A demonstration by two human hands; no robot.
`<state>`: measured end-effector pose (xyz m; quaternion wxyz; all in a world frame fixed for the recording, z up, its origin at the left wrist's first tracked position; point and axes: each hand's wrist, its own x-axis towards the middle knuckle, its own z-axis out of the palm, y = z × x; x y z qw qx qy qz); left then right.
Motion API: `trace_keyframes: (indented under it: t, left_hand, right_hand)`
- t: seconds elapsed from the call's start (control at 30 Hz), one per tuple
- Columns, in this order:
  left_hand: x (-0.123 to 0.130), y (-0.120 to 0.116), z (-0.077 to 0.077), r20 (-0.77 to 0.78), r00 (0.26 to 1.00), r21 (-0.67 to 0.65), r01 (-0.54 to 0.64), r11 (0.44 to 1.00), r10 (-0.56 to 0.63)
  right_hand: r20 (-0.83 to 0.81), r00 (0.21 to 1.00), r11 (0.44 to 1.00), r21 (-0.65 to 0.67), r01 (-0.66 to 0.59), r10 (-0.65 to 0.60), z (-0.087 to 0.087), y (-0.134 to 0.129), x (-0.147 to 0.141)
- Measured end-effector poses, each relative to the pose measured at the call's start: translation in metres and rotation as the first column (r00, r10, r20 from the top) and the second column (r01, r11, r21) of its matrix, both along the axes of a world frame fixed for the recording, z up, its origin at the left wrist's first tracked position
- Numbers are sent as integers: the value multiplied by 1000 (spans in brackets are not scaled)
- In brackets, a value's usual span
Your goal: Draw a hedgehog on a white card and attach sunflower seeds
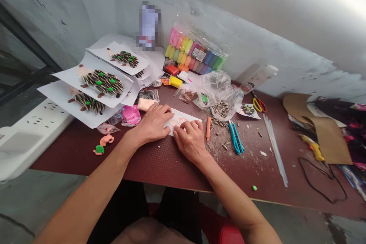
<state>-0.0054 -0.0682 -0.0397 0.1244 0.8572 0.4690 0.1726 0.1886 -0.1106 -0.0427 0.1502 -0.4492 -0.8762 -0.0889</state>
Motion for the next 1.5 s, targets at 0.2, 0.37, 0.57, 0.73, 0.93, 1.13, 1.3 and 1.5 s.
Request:
trace_keyframes:
  t: [0.2, 0.37, 0.57, 0.73, 0.93, 1.13, 1.3, 1.5]
  left_hand:
    - [0, 0, 1, -13, 1000, -9, 4, 1000, -4]
    - [1, 0, 2, -14, 1000, -17, 3, 1000, -4]
    - [0, 0, 0, -18, 1000, -18, 8, 1000, -8]
    - [0, 1, -2, 15, 1000, -3, 8, 1000, -8]
    - [-3, 4, -5, 65, 998, 7, -2, 1000, 2]
    - [-3, 10, -12, 173, 985, -6, -21, 1000, 22]
    - [-2, 14, -13, 180, 983, 4, -31, 1000, 29]
    - [5, 29, 3, 4, 1000, 56, 7, 998, -7]
  right_hand:
    - [14, 1000, 999, -32, 1, -1, 2, -1, -2]
    - [-31, 999, 992, -124, 15, -19, 4, 0, -1]
    - [-298, 953, 962, -272, -25, -59, 7, 0, -3]
    - [-428, 882, 956, -281, 78, -198, 9, 7, 3]
    - [-373, 896, 952, -270, 145, -242, 7, 14, 11]
    - [-295, 930, 949, -287, 133, -220, 6, 17, 15]
    - [-246, 940, 951, -257, 173, -237, 5, 23, 21]
    - [-214, 952, 956, -241, 167, -220, 5, 23, 20]
